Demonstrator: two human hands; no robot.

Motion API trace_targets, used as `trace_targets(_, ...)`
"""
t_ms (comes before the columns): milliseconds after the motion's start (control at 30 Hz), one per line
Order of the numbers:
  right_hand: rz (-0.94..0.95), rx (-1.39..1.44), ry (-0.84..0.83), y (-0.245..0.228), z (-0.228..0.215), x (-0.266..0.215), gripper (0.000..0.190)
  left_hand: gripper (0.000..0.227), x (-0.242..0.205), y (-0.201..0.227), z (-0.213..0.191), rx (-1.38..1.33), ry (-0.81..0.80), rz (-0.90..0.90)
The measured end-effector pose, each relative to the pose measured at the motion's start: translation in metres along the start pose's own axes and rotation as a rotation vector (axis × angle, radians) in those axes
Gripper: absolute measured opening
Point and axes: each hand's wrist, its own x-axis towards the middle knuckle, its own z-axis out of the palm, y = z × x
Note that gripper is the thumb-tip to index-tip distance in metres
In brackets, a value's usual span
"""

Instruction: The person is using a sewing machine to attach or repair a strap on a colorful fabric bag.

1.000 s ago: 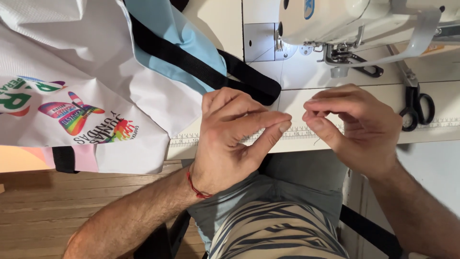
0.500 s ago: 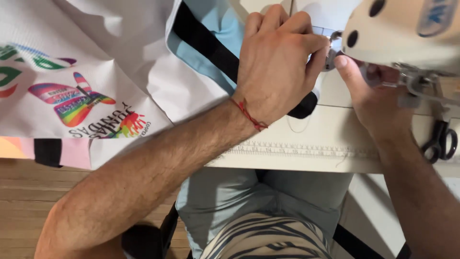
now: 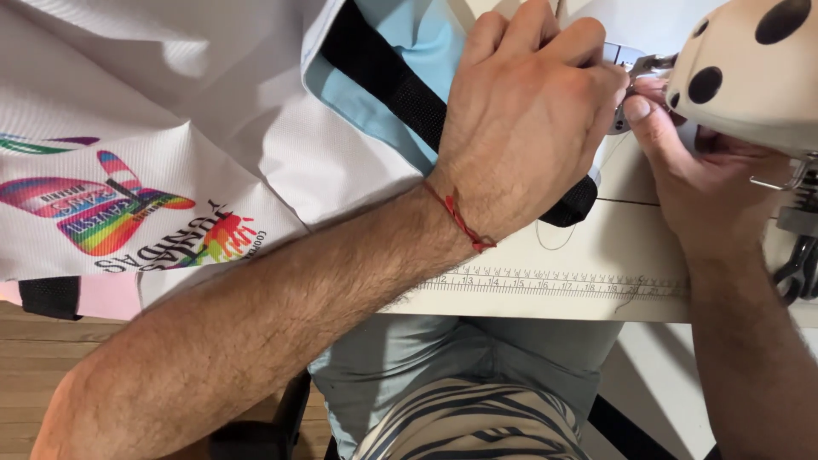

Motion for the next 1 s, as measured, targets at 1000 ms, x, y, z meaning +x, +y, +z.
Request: trace_targets(1000, -0.137, -0.004, -0.059, 0.02, -0.002, -0.008, 0.014, 0.01, 0.0, 0.001, 0.001, -0.01, 0.077, 0.01)
